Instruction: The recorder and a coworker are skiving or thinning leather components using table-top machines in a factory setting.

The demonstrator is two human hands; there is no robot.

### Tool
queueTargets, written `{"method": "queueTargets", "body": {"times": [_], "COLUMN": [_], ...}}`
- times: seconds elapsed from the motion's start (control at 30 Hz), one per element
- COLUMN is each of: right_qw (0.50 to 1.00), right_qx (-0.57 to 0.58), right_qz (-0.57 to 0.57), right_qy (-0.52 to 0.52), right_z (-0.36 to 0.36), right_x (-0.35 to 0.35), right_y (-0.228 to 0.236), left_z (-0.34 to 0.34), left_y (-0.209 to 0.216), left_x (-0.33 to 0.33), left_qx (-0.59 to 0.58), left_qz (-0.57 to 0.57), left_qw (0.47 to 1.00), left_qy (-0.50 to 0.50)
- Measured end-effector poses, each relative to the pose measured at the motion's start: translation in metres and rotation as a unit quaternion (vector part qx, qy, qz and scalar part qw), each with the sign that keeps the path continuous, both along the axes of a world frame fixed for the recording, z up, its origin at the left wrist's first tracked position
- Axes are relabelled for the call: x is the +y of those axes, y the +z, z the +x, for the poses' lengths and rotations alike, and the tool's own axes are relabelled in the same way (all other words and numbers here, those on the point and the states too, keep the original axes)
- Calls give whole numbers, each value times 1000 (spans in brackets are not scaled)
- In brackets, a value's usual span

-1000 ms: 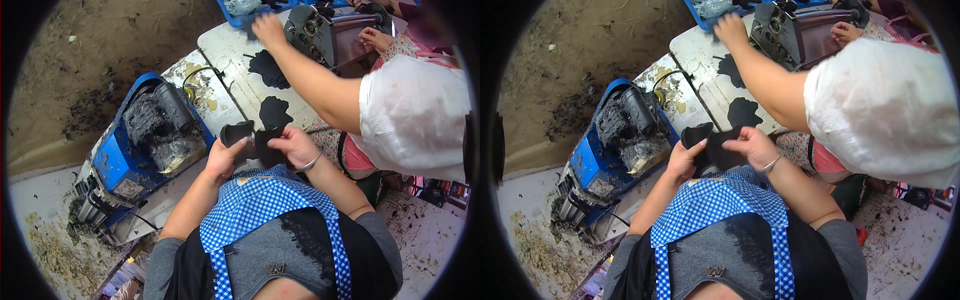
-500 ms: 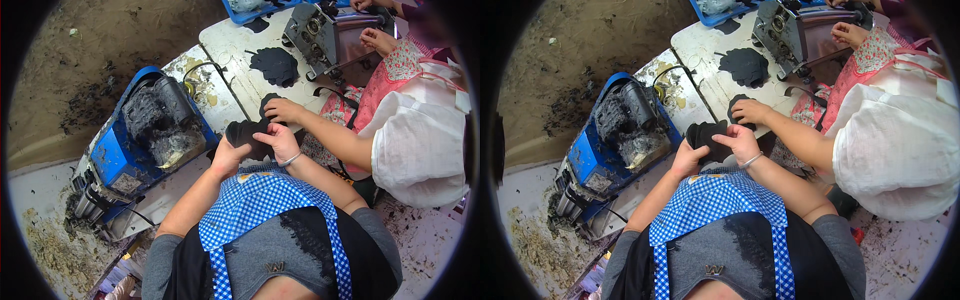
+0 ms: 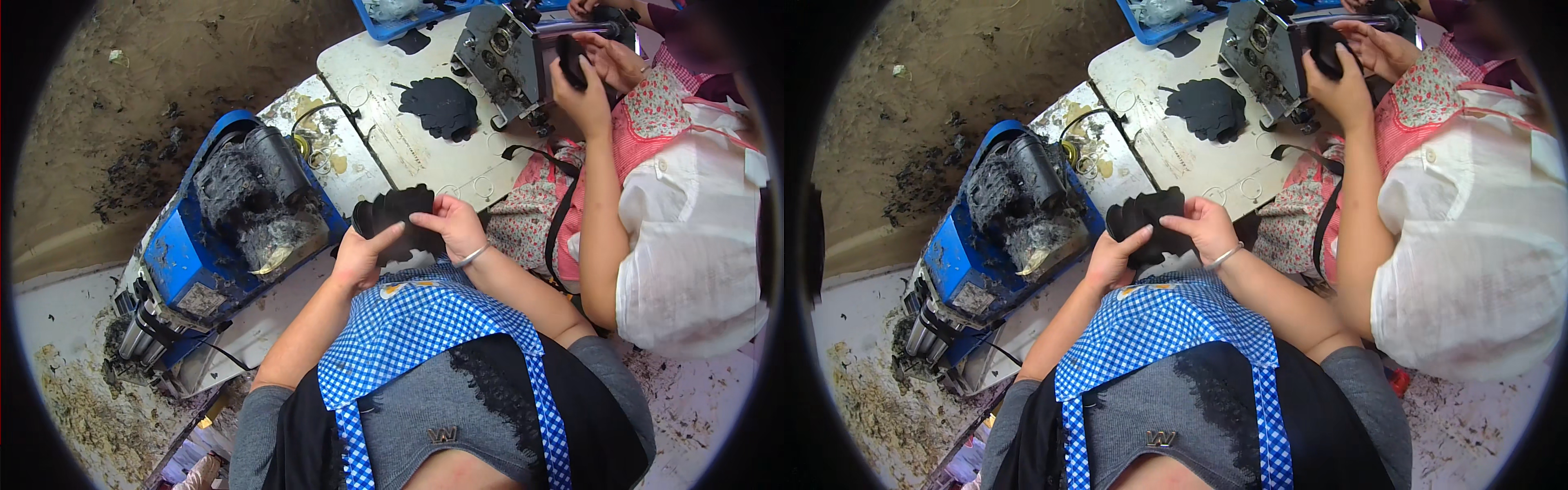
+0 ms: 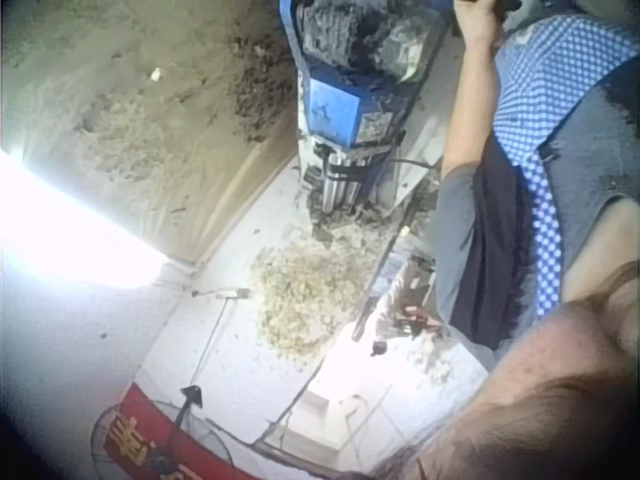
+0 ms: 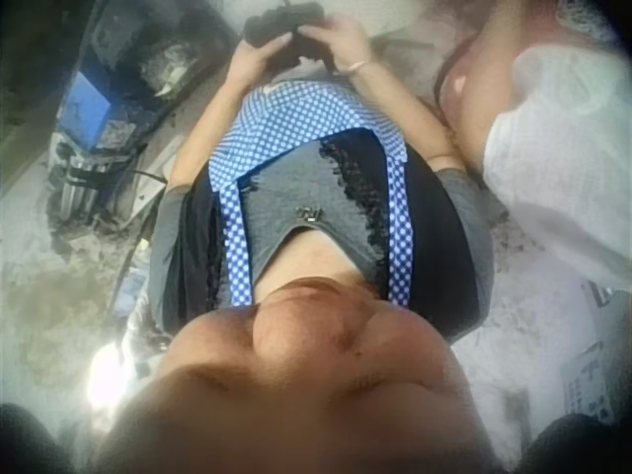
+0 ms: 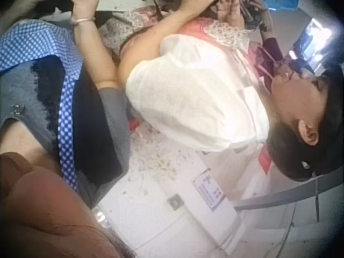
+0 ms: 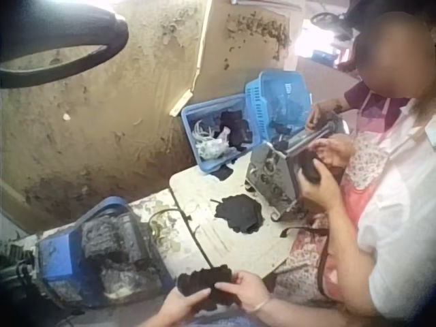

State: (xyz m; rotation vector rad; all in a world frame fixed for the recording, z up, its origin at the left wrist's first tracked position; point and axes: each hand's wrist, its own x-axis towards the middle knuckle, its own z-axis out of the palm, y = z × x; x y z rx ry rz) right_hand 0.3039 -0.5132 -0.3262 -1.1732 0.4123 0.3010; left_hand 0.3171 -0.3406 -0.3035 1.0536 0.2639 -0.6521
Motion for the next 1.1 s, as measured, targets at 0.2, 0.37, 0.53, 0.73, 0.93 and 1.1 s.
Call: {"method": "queueTargets", "body": {"times": [0.2, 0.37, 0.53, 0.73, 0.93, 1.1], "right_qw": [957, 973, 961, 994, 996, 987], "right_qx": [44, 70, 55, 1, -66, -27], "right_qz": [282, 207, 263, 55, -52, 157], "right_qy": [40, 77, 57, 96, 30, -27], "right_z": [4, 0, 0, -8, 0, 6], "right_x": [-35, -14, -33, 5, 0, -21], "right_y": [28, -3, 30, 31, 12, 27], "left_z": [6, 1, 10, 5, 14, 14], "left_y": [5, 1, 10, 4, 8, 6], "left_x": [11, 3, 9, -2, 5, 14], "left_qx": [44, -17, 94, -7, 163, 45], "left_qz": [-38, -13, -66, 7, -88, -25], "left_qw": [997, 1000, 993, 1000, 982, 998], "left_qy": [44, -11, 20, -3, 43, 46]}}
